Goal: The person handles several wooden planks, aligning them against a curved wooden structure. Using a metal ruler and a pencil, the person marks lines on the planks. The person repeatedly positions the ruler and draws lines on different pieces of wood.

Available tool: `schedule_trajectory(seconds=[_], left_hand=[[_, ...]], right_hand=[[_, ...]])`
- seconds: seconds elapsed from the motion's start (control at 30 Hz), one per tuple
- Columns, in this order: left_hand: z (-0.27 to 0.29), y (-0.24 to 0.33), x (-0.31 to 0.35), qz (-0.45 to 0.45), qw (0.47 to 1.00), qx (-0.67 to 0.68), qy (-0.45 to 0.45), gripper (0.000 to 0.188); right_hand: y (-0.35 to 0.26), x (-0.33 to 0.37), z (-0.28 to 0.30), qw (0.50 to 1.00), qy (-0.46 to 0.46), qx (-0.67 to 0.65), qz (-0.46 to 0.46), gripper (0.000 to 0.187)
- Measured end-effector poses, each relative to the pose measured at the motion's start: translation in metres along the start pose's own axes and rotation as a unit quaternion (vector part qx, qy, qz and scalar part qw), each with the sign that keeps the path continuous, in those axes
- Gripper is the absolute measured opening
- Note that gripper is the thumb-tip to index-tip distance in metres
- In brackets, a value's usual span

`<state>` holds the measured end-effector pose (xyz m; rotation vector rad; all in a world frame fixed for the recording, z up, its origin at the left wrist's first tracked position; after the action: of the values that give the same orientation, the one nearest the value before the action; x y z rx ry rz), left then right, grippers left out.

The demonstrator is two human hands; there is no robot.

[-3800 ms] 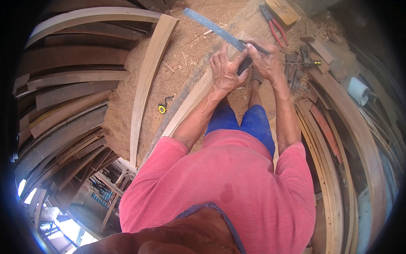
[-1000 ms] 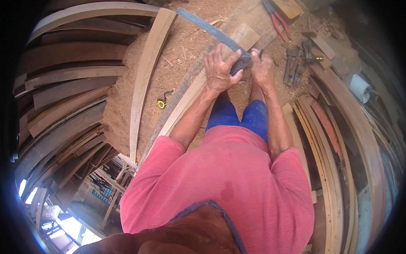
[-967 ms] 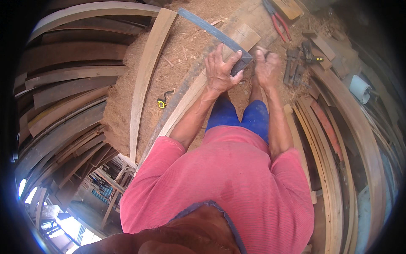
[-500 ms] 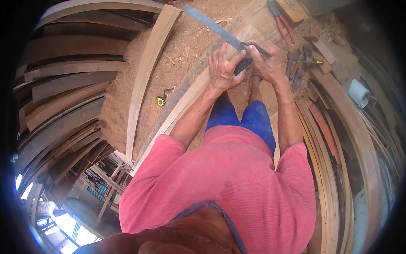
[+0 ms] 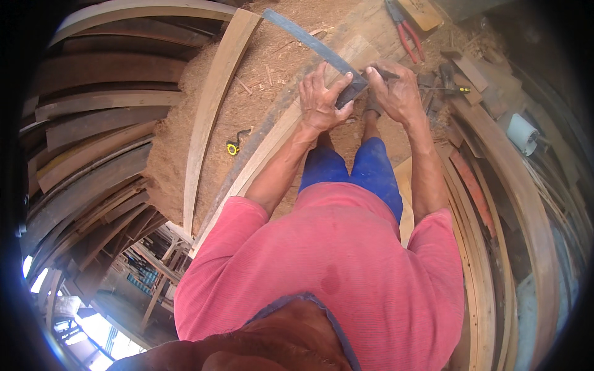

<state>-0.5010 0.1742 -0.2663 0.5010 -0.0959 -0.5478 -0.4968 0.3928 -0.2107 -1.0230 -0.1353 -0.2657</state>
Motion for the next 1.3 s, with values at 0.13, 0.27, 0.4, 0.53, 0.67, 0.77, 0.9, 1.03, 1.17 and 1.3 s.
schedule_trajectory(seconds=[0.13,0.27,0.4,0.53,0.67,0.77,0.9,1.03,1.17,1.3], left_hand=[[0.002,0.001,-0.002,0.006,1.000,0.000,-0.001,0.073],[0.001,0.000,-0.002,0.004,1.000,0.010,0.015,0.074],[-0.001,-0.003,0.002,0.001,1.000,0.023,0.021,0.078],[-0.002,-0.002,0.002,0.012,0.999,0.031,0.009,0.071],[0.007,-0.008,0.002,0.026,0.997,0.068,-0.014,0.075],[0.024,-0.043,0.005,0.176,0.956,0.222,-0.078,0.073],[0.066,-0.094,0.061,0.215,0.944,0.151,-0.200,0.065],[0.065,-0.101,0.108,0.251,0.944,0.090,-0.194,0.061],[0.054,-0.098,0.120,0.288,0.940,0.054,-0.177,0.062],[0.051,-0.094,0.123,0.241,0.966,0.057,-0.070,0.062]], right_hand=[[-0.007,-0.024,-0.021,0.994,-0.004,-0.100,0.052,0.027],[-0.007,-0.030,-0.021,0.995,-0.036,-0.081,0.054,0.027],[0.009,-0.011,0.012,0.992,-0.127,-0.018,-0.020,0.029],[0.043,0.001,-0.003,0.940,-0.259,0.207,-0.085,0.034],[0.070,0.026,-0.078,0.952,-0.115,-0.239,-0.153,0.033],[0.082,0.042,-0.097,0.913,-0.037,-0.349,-0.207,0.030],[0.076,0.060,-0.077,0.938,-0.026,-0.309,-0.158,0.030],[0.063,0.086,-0.083,0.952,-0.078,-0.267,-0.130,0.032],[0.047,0.114,-0.130,0.942,-0.122,-0.271,-0.159,0.033],[0.034,0.130,-0.165,0.932,-0.134,-0.285,-0.179,0.032]])
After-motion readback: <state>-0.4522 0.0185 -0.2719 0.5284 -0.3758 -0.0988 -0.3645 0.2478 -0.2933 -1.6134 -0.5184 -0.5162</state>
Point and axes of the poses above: each hand's wrist, its own x-axis away from the middle knuckle, its own z-axis out of the back of the hand, y = z × x, the point moved 2 cm from there along -x, towards the middle knuckle, and after that the axes turned 1 degree about y, right-handed, at the moved point
